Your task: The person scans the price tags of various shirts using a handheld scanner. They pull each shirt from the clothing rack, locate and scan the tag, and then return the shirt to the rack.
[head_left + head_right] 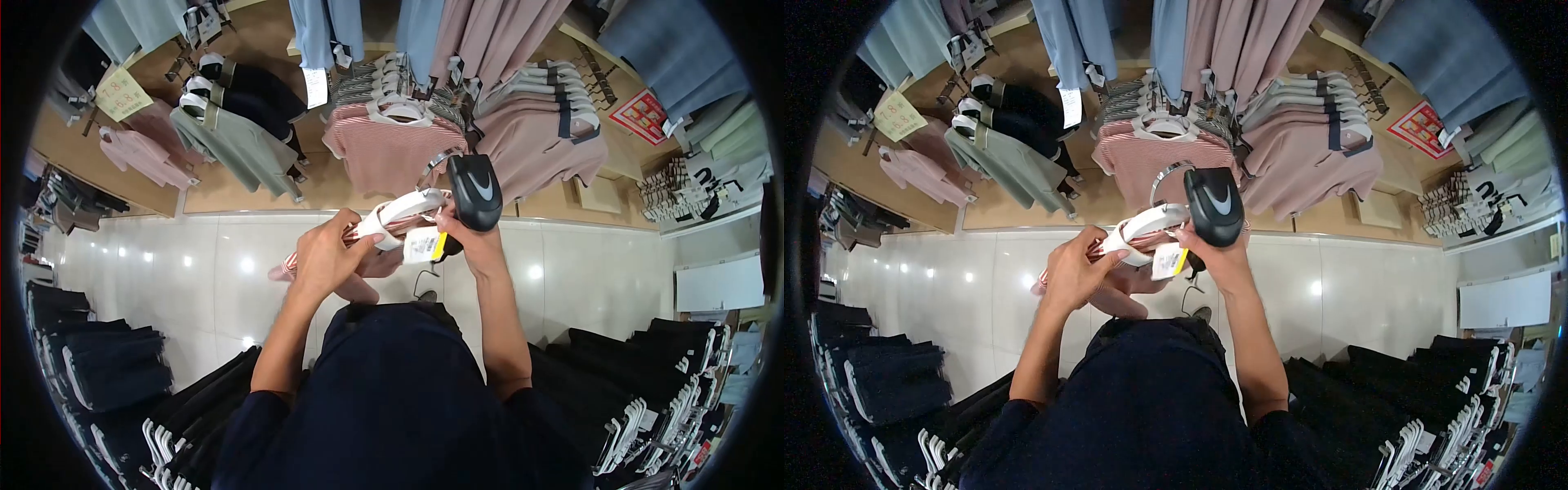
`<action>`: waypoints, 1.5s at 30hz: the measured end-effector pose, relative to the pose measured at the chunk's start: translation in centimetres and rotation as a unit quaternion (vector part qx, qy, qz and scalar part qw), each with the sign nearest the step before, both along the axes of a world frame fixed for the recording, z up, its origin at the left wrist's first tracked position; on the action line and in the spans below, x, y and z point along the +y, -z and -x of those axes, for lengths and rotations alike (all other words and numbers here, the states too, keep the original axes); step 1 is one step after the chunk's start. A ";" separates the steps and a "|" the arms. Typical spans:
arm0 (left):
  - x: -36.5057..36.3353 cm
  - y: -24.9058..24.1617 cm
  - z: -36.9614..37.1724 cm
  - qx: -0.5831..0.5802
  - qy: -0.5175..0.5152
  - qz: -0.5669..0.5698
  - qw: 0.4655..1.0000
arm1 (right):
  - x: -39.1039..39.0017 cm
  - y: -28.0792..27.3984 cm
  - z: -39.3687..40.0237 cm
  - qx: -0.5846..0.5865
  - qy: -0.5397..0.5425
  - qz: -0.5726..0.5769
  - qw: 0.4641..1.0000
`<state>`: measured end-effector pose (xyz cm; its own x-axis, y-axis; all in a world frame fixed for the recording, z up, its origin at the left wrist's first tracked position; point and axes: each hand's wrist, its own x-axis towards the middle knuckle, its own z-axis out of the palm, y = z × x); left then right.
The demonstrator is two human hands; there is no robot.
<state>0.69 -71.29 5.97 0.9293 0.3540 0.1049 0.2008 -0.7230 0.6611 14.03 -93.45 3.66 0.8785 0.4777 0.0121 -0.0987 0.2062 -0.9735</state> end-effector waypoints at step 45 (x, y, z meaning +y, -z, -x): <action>-1.0 7.9 -1.2 -0.054 -0.072 0.450 0.888 | -4.3 -0.2 6.2 -0.378 -0.150 0.351 0.843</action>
<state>1.88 -72.32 -1.92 0.8691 0.4544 -0.1954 0.1485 0.1372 0.9794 7.84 -97.77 3.86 0.5841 0.8002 0.1363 0.6602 -0.3706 -0.6533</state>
